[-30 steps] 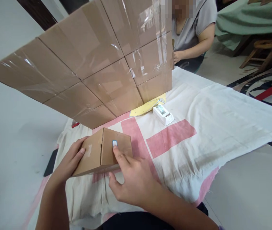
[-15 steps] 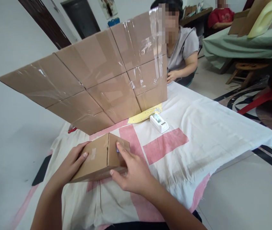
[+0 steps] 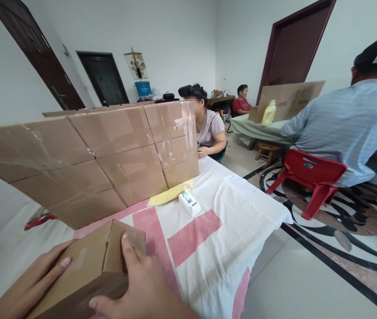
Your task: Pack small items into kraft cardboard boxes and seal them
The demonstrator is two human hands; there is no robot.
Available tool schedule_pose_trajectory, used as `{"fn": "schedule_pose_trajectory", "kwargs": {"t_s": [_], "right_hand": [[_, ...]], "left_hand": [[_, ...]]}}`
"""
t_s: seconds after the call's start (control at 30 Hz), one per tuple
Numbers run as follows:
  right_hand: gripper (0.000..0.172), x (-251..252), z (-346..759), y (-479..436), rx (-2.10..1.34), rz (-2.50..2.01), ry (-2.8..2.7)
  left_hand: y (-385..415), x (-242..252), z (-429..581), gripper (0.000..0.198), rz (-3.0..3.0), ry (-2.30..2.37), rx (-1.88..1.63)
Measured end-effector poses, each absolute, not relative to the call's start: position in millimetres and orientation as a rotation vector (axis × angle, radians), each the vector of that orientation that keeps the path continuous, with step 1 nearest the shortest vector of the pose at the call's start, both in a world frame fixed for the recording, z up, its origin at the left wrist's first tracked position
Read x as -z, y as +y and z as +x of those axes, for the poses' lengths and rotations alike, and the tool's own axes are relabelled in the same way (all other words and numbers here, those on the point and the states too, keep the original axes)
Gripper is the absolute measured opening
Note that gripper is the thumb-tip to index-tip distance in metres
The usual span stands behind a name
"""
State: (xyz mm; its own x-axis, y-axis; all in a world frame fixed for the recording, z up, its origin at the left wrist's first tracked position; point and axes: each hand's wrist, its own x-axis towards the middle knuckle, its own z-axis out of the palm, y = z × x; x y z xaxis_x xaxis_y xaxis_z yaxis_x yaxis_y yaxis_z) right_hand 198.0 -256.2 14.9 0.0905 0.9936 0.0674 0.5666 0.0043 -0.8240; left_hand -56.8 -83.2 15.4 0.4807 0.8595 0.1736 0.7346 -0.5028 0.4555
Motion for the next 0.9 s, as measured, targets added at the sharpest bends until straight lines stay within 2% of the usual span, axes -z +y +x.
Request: {"fn": "schedule_pose_trajectory", "kwargs": {"t_s": [0.47,0.67,0.9], "right_hand": [[0.118,12.0,209.4,-260.8,-0.61,-1.603,-1.6],[0.123,29.3,207.5,-270.8,-0.662,-1.568,-1.57],[0.128,41.4,195.7,-269.6,-0.688,-1.569,-1.537]], "left_hand": [[-87.7,-11.0,-34.3,0.052,2.551,1.226,-0.583],[-94.3,-12.0,-30.2,0.058,2.569,1.292,-0.543],[-97.0,-8.6,-39.8,0.057,2.574,1.309,-0.537]]}}
